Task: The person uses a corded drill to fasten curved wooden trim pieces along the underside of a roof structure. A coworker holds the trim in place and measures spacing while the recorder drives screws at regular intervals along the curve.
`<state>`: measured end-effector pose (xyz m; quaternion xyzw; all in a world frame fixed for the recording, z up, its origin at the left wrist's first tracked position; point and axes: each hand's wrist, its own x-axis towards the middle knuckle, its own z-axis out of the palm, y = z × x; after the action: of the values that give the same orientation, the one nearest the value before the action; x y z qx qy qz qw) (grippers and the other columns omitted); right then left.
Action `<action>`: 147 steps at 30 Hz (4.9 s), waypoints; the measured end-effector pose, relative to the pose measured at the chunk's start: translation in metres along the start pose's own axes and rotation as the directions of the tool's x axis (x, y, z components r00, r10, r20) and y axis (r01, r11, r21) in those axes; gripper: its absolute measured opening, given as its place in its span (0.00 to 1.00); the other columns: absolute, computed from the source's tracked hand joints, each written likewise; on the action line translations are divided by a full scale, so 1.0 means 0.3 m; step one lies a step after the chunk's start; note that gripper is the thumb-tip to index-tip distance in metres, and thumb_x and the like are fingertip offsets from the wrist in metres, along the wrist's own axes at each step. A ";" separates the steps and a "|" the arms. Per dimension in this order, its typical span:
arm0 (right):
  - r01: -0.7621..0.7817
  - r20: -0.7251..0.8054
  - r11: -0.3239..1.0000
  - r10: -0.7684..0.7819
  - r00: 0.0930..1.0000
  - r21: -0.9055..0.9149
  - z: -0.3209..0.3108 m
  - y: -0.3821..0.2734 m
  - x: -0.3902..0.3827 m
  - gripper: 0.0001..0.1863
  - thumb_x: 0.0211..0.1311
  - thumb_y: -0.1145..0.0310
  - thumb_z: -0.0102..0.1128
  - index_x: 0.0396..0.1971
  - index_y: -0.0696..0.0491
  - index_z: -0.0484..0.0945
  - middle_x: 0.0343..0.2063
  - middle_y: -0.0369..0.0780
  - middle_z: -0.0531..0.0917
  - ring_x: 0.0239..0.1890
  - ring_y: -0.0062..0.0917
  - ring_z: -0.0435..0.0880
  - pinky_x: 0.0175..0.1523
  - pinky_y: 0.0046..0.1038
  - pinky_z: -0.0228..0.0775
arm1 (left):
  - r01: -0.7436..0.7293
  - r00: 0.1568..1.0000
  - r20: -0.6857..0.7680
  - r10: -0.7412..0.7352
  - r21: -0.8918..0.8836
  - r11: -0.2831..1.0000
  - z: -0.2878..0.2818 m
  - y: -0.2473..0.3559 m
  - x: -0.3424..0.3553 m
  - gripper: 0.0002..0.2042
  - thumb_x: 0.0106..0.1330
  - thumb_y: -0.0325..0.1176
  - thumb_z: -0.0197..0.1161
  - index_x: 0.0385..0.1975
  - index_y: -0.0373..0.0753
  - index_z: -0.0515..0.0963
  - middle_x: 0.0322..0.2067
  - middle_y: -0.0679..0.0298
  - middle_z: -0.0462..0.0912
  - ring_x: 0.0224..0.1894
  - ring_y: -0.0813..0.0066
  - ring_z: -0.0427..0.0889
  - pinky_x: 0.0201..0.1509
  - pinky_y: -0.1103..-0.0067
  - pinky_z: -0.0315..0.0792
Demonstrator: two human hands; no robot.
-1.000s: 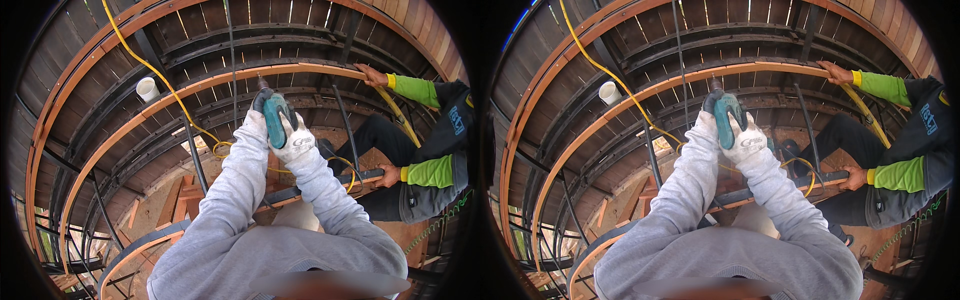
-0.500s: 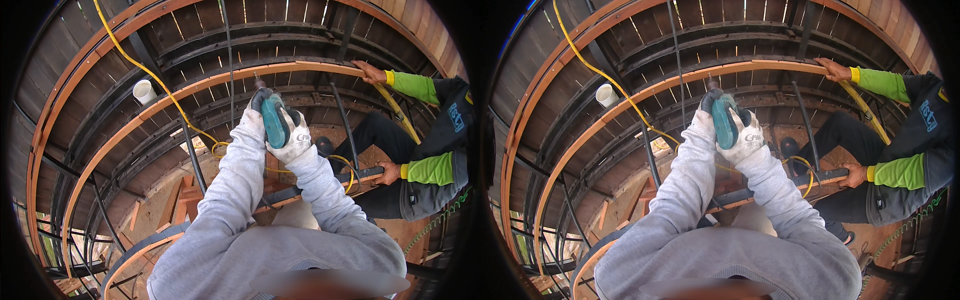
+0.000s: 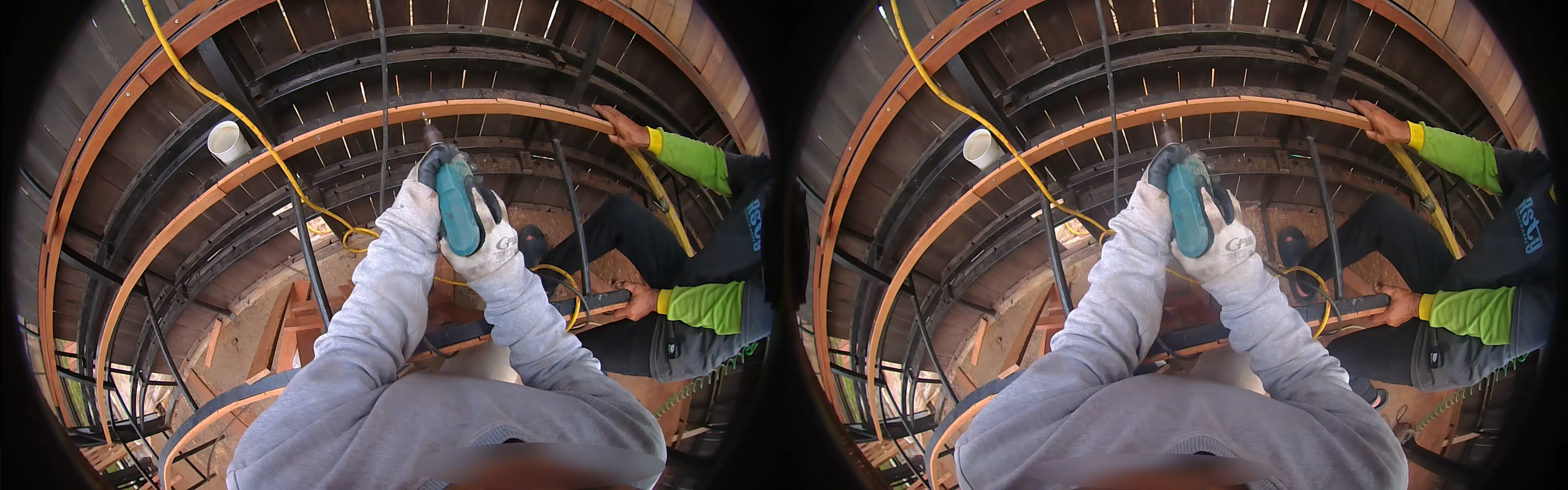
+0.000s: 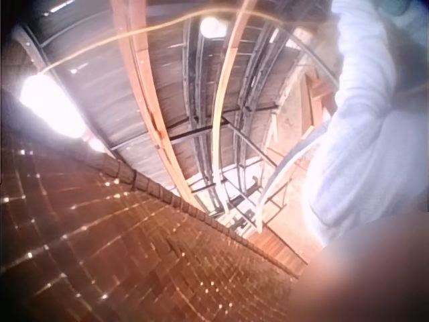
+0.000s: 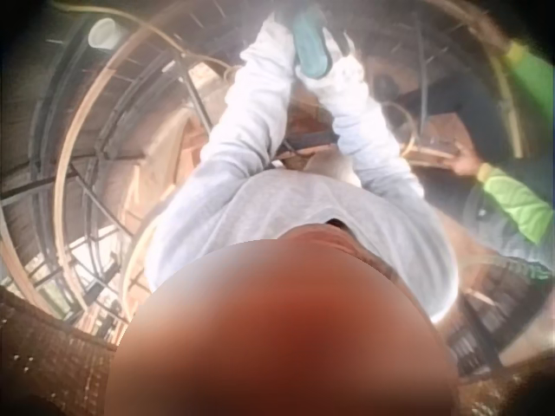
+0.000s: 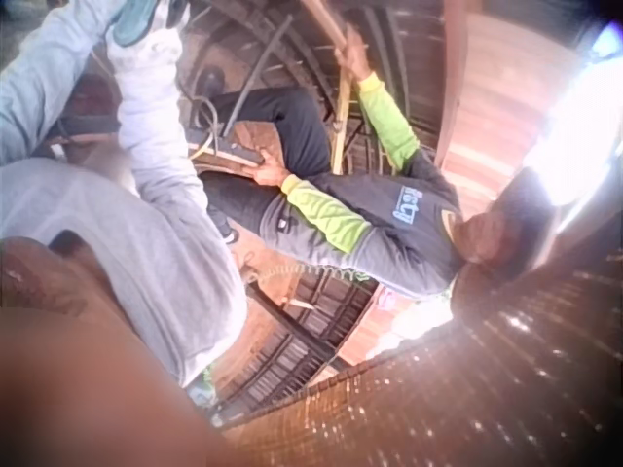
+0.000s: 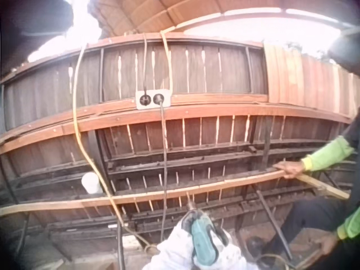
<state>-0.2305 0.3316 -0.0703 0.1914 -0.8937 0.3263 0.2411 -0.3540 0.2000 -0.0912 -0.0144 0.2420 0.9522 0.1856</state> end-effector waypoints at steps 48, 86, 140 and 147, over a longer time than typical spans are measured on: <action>0.034 -0.057 0.995 -0.040 0.998 -0.098 -0.003 -0.020 0.027 0.47 0.45 0.64 0.77 0.66 0.60 0.63 0.59 0.57 0.72 0.60 0.53 0.75 0.66 0.45 0.72 | -0.049 0.996 -0.075 0.056 0.103 0.994 0.064 0.020 -0.043 0.12 0.64 0.39 0.66 0.43 0.43 0.78 0.36 0.58 0.84 0.36 0.62 0.86 0.41 0.66 0.84; 0.010 0.047 1.000 -0.008 0.999 -0.026 -0.011 0.005 0.028 0.49 0.47 0.62 0.77 0.69 0.57 0.60 0.61 0.56 0.72 0.63 0.55 0.74 0.66 0.46 0.73 | -0.034 0.995 -0.088 0.044 0.108 0.994 0.044 0.014 -0.018 0.16 0.62 0.38 0.66 0.46 0.39 0.77 0.36 0.55 0.83 0.36 0.60 0.84 0.42 0.69 0.84; 0.081 0.109 0.985 -0.064 0.992 -0.152 0.037 0.082 0.039 0.45 0.51 0.55 0.72 0.69 0.51 0.63 0.63 0.58 0.71 0.61 0.59 0.76 0.65 0.48 0.74 | 0.035 0.999 0.030 -0.037 0.071 0.997 0.054 0.022 0.002 0.23 0.53 0.45 0.67 0.42 0.33 0.79 0.35 0.49 0.84 0.37 0.50 0.85 0.46 0.59 0.84; -0.120 0.175 0.991 0.129 0.976 -0.062 0.015 0.040 0.050 0.49 0.51 0.53 0.72 0.72 0.50 0.59 0.62 0.67 0.68 0.63 0.62 0.73 0.66 0.47 0.72 | 0.008 0.992 -0.127 0.014 0.168 0.986 -0.027 0.042 0.040 0.18 0.55 0.41 0.69 0.44 0.41 0.79 0.36 0.54 0.84 0.38 0.55 0.85 0.47 0.63 0.82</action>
<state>-0.2499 0.3343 -0.0707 0.1574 -0.9300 0.2992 0.1441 -0.3701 0.1901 -0.0942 -0.0591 0.3328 0.9259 0.1690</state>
